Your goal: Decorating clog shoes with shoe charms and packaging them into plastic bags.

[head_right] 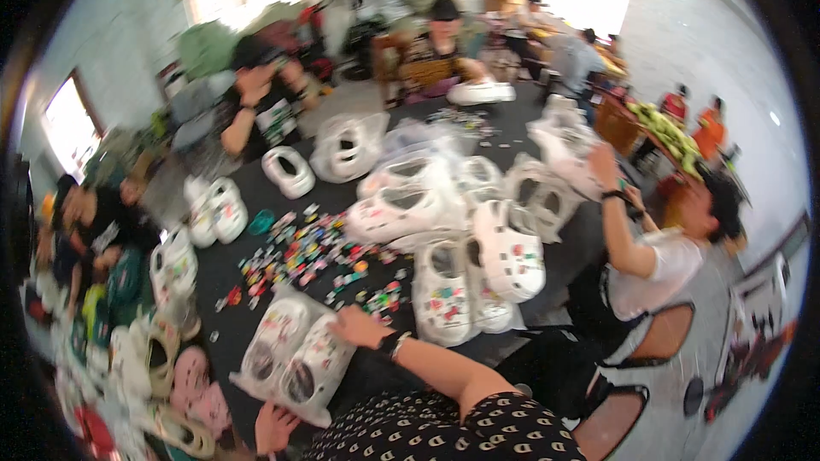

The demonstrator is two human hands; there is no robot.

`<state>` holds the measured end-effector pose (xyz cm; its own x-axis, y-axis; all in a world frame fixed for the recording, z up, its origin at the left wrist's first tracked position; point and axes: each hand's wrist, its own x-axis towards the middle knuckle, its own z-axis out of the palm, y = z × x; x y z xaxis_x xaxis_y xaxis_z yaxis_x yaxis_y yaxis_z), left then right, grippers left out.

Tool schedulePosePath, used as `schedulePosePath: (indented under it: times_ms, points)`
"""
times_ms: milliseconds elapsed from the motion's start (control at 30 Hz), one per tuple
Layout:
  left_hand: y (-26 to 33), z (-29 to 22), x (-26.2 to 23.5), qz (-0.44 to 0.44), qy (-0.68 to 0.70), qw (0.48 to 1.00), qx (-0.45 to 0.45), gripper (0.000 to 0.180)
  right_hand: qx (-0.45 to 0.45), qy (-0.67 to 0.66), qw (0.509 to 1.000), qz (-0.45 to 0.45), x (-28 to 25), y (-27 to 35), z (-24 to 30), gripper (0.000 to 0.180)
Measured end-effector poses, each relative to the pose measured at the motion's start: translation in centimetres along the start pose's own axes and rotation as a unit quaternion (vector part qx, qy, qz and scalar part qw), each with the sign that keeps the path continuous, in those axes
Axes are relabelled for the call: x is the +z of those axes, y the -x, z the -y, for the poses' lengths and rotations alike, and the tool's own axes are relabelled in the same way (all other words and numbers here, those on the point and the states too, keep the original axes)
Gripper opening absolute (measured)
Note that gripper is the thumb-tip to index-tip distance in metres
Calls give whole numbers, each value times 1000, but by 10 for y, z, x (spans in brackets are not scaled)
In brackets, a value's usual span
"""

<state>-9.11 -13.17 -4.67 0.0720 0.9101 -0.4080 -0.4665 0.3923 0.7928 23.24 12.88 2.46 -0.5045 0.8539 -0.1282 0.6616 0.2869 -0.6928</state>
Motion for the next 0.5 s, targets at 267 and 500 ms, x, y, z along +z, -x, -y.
schedulePosePath:
  times_ms: [267, 500]
  points:
    - [19, -61, 103, -262, 135, 956, -4, 16, -7, -84, 994, -68, 4, 15, -3, 41]
    - [49, -70, 80, -409, -138, 897, 96, 8, -17, -131, 989, -65, 2, 30, 1, 22]
